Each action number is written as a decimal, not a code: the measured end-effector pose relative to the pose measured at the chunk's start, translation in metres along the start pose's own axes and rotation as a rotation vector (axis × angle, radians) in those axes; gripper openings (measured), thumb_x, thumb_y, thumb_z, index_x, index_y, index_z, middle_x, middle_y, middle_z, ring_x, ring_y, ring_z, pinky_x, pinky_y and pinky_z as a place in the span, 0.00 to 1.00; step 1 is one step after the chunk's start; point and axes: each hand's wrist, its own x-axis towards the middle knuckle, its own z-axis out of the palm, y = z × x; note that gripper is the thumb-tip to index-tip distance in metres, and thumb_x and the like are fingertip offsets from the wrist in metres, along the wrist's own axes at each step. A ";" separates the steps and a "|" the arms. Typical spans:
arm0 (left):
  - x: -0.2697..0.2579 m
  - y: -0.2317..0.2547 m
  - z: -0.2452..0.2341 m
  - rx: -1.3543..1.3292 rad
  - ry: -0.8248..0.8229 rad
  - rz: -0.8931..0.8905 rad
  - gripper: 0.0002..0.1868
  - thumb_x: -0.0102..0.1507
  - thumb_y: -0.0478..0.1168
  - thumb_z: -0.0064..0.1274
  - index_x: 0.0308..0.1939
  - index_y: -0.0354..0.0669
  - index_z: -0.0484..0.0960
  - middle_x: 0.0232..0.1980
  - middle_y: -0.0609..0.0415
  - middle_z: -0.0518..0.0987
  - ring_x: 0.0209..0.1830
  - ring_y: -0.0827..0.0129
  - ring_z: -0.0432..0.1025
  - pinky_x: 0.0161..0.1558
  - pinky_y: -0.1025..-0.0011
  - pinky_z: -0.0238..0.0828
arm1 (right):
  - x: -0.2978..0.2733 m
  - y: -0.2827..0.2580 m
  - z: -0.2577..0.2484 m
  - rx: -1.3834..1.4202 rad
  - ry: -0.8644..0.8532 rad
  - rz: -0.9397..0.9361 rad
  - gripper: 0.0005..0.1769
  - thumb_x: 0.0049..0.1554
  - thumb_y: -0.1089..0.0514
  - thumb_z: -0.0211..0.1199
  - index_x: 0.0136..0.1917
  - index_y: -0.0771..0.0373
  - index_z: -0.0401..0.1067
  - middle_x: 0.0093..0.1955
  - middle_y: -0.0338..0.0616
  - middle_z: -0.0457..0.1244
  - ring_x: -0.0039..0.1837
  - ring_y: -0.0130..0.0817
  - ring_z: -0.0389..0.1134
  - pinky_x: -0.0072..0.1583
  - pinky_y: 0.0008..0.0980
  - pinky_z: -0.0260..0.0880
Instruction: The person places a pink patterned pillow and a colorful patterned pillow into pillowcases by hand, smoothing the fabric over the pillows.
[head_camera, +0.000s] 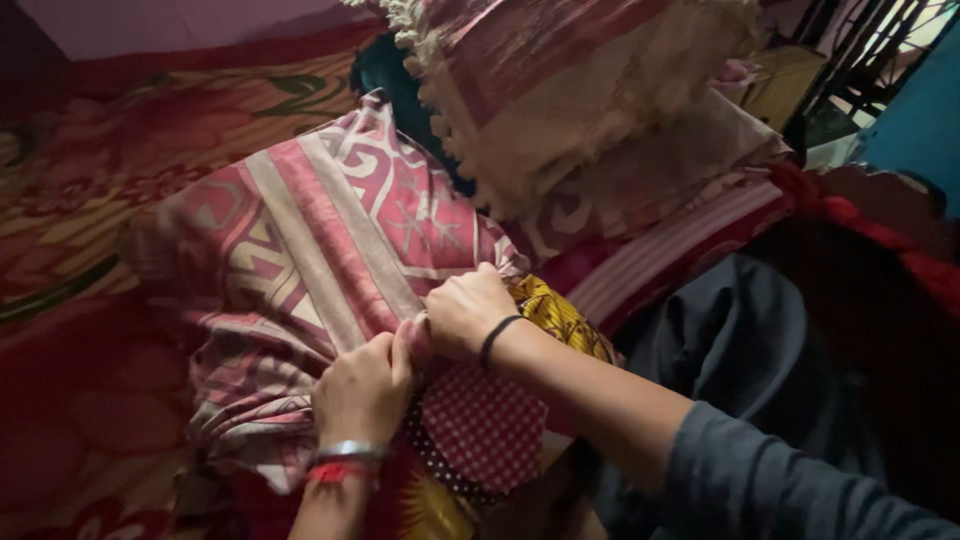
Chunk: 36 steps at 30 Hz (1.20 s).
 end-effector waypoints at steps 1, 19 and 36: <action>-0.005 -0.006 -0.003 0.000 0.004 -0.002 0.27 0.71 0.61 0.36 0.42 0.50 0.86 0.43 0.41 0.84 0.47 0.41 0.78 0.50 0.45 0.72 | -0.002 0.001 0.002 -0.001 0.003 -0.003 0.17 0.54 0.44 0.57 0.40 0.55 0.81 0.43 0.47 0.72 0.48 0.47 0.74 0.53 0.52 0.67; 0.004 -0.124 -0.002 0.303 0.674 0.332 0.08 0.70 0.37 0.45 0.51 0.48 0.78 0.44 0.52 0.79 0.47 0.54 0.76 0.49 0.55 0.75 | -0.020 -0.090 0.020 0.179 0.582 -0.372 0.22 0.51 0.47 0.62 0.54 0.63 0.69 0.47 0.47 0.65 0.53 0.45 0.68 0.58 0.46 0.63; -0.011 -0.109 -0.021 -0.087 0.241 0.030 0.24 0.62 0.65 0.46 0.38 0.50 0.79 0.30 0.42 0.82 0.35 0.39 0.78 0.33 0.44 0.70 | 0.030 -0.086 -0.005 0.047 -0.234 -0.262 0.35 0.46 0.23 0.62 0.46 0.53 0.82 0.48 0.48 0.73 0.52 0.46 0.75 0.53 0.46 0.75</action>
